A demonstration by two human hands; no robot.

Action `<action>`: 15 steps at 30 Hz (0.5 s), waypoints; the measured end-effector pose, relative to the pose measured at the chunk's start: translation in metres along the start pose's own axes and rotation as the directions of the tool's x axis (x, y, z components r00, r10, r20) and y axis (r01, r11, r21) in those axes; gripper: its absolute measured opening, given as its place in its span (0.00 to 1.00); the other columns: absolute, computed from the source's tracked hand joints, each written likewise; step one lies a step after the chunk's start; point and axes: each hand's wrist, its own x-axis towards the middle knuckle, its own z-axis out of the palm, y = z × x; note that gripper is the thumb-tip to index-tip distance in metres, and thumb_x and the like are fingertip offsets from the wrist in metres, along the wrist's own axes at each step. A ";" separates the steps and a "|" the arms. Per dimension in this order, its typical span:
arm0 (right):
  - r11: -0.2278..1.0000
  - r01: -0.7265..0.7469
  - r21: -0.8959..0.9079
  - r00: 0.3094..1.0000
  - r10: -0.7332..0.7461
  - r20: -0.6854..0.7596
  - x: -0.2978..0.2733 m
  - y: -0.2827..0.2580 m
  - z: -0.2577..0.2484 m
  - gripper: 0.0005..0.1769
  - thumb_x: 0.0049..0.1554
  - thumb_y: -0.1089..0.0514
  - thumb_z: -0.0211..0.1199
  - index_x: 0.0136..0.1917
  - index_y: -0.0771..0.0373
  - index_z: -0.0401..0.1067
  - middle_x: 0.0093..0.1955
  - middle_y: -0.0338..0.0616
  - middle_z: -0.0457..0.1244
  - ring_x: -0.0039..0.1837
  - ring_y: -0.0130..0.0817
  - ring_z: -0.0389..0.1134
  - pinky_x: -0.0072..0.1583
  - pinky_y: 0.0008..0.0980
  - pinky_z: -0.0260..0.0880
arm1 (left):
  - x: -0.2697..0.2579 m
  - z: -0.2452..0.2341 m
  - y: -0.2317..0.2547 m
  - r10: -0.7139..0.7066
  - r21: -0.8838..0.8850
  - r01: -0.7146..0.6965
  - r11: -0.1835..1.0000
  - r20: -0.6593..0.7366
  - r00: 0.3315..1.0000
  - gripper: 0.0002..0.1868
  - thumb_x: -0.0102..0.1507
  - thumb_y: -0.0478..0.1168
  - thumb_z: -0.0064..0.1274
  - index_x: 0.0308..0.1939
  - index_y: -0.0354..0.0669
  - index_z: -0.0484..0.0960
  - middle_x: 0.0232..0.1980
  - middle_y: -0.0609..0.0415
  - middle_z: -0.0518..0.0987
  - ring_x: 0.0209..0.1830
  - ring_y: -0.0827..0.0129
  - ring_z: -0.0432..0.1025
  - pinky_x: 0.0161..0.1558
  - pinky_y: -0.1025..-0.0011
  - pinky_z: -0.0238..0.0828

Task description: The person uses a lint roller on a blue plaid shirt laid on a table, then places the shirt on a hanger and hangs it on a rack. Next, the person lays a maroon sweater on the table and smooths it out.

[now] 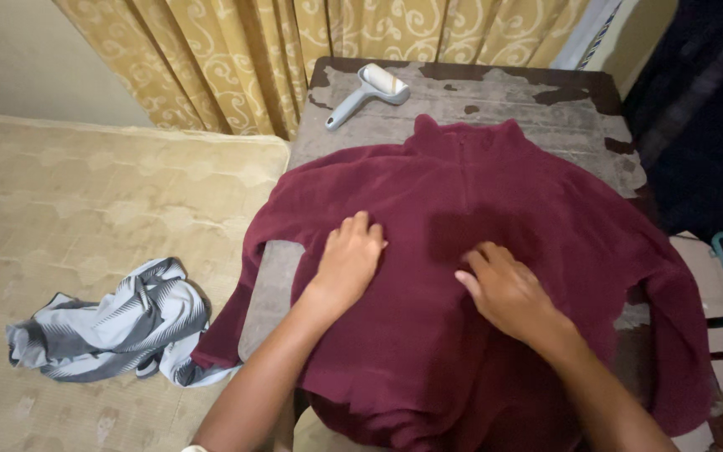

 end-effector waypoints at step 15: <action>0.978 0.153 -0.139 0.970 -0.122 0.208 0.029 -0.021 -0.008 0.55 0.56 0.25 0.53 0.82 0.58 0.42 0.86 0.51 0.34 0.84 0.48 0.34 0.74 0.64 0.41 | 0.042 -0.003 -0.030 -0.155 -0.017 0.156 0.988 0.045 0.987 0.37 0.67 0.57 0.42 0.77 0.45 0.59 0.82 0.38 0.48 0.80 0.43 0.43 0.67 0.26 0.35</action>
